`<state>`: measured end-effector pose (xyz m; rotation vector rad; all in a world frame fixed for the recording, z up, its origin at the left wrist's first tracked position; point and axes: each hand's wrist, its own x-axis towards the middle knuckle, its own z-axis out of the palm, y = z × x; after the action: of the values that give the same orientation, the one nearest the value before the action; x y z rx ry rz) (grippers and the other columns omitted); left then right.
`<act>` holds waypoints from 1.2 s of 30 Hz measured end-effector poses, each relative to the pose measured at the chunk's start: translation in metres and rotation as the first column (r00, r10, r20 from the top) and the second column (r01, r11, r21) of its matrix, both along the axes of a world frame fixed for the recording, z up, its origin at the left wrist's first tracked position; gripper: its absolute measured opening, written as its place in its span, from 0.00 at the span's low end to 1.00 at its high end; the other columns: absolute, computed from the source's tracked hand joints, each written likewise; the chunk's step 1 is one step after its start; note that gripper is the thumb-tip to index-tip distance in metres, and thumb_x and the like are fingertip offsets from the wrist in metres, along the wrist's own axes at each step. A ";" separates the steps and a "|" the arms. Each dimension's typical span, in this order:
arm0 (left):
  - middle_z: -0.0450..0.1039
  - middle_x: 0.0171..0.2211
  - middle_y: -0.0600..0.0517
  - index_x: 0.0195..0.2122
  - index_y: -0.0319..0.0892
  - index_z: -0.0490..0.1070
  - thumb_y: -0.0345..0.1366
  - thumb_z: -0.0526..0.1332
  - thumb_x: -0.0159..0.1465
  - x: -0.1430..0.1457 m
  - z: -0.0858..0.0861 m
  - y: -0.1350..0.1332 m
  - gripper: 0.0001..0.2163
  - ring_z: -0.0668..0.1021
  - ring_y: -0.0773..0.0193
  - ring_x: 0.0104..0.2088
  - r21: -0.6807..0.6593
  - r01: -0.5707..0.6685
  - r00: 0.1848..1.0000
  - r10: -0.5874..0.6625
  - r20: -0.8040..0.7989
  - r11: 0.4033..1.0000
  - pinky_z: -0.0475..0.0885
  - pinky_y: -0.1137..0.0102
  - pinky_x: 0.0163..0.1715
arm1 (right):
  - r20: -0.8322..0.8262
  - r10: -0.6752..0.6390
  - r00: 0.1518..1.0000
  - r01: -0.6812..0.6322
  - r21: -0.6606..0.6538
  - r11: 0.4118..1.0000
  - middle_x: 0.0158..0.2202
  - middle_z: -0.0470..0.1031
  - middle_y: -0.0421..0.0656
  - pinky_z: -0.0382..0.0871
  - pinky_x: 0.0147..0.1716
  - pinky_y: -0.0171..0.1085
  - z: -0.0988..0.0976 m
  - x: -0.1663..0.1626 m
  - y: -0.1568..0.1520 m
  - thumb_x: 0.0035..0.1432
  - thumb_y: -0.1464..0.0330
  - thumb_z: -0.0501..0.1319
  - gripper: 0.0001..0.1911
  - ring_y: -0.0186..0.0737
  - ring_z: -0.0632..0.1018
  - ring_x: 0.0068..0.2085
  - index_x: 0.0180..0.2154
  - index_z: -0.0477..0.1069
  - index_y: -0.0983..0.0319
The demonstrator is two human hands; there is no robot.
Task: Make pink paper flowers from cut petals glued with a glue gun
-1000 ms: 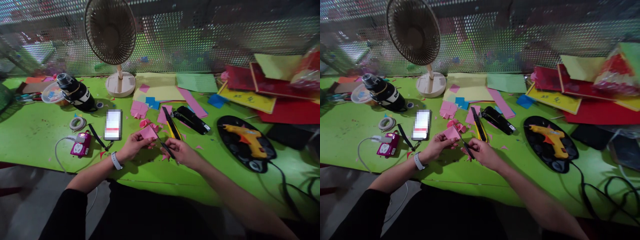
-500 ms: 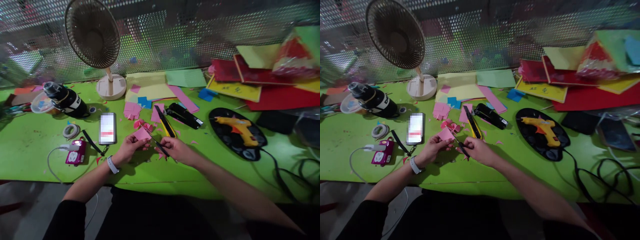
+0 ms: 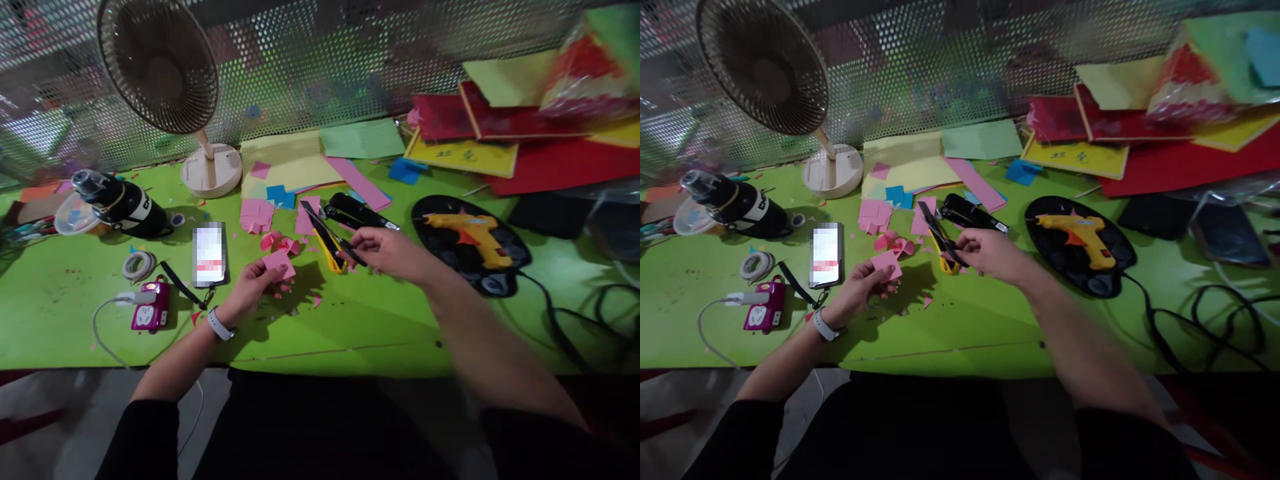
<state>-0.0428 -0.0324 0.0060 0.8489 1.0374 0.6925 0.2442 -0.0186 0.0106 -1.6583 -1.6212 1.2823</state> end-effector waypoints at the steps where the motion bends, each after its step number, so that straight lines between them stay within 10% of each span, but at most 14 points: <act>1: 0.76 0.24 0.54 0.37 0.37 0.74 0.45 0.73 0.54 -0.001 0.002 0.002 0.18 0.75 0.73 0.20 0.018 -0.011 1.000 0.011 -0.020 1.000 0.69 0.78 0.20 | 0.122 -0.026 0.992 0.017 0.069 0.997 0.26 0.78 0.42 0.60 0.20 0.33 -0.001 0.004 0.003 0.49 0.51 0.68 0.19 0.36 0.73 0.24 0.29 0.71 0.60; 6: 0.64 0.14 0.61 0.34 0.38 0.73 0.48 0.70 0.56 -0.005 0.008 0.009 0.17 0.62 0.77 0.12 0.107 -0.027 0.992 0.040 -0.118 0.994 0.54 0.79 0.12 | 0.623 -0.028 0.782 -0.111 0.183 0.977 0.30 0.79 0.42 0.56 0.24 0.35 -0.002 0.014 0.007 0.55 0.59 0.64 0.09 0.39 0.76 0.28 0.31 0.76 0.58; 16: 0.66 0.15 0.59 0.23 0.40 0.63 0.47 0.70 0.57 0.012 0.032 0.055 0.20 0.65 0.76 0.13 0.378 0.089 0.975 -0.003 -0.223 0.922 0.57 0.78 0.14 | 0.806 0.060 0.588 -0.122 0.016 0.992 0.34 0.80 0.48 0.53 0.25 0.37 0.013 0.011 0.005 0.59 0.58 0.62 0.12 0.48 0.78 0.36 0.35 0.77 0.59; 23: 0.65 0.14 0.58 0.23 0.40 0.63 0.39 0.64 0.65 0.039 0.023 0.116 0.16 0.66 0.74 0.14 0.383 0.151 0.895 0.039 -0.445 0.911 0.59 0.77 0.17 | 0.788 0.041 0.614 -0.150 0.067 0.986 0.32 0.80 0.47 0.55 0.25 0.37 0.016 0.010 0.002 0.61 0.60 0.62 0.11 0.45 0.78 0.33 0.34 0.77 0.59; 27: 0.65 0.14 0.56 0.25 0.39 0.68 0.44 0.63 0.65 0.040 0.025 0.126 0.16 0.67 0.71 0.15 0.457 0.288 0.715 0.128 -0.687 0.842 0.59 0.75 0.20 | 0.657 -0.086 0.749 -0.128 0.271 0.954 0.29 0.80 0.44 0.58 0.25 0.36 0.018 -0.011 -0.008 0.65 0.60 0.57 0.13 0.40 0.76 0.27 0.37 0.77 0.59; 30: 0.67 0.15 0.54 0.30 0.38 0.74 0.49 0.63 0.64 0.027 0.032 0.116 0.17 0.68 0.70 0.16 0.575 0.323 0.624 0.288 -0.727 0.752 0.58 0.74 0.21 | 0.539 0.112 0.835 -0.330 0.327 0.886 0.33 0.81 0.44 0.62 0.26 0.36 0.008 -0.030 -0.019 0.66 0.63 0.57 0.12 0.38 0.76 0.29 0.37 0.77 0.60; 36: 0.68 0.18 0.55 0.38 0.40 0.76 0.47 0.61 0.66 0.002 0.029 0.058 0.15 0.64 0.70 0.17 0.660 0.430 0.666 0.278 -0.693 0.615 0.54 0.73 0.21 | 0.591 0.290 0.752 -0.535 0.293 0.792 0.41 0.78 0.49 0.64 0.25 0.36 -0.012 -0.050 -0.034 0.65 0.67 0.57 0.10 0.39 0.77 0.31 0.41 0.76 0.63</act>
<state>-0.0406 0.0253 0.0355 2.1254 1.4176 0.7284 0.1944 -0.0529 -0.0015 -1.4442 -2.5196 0.5423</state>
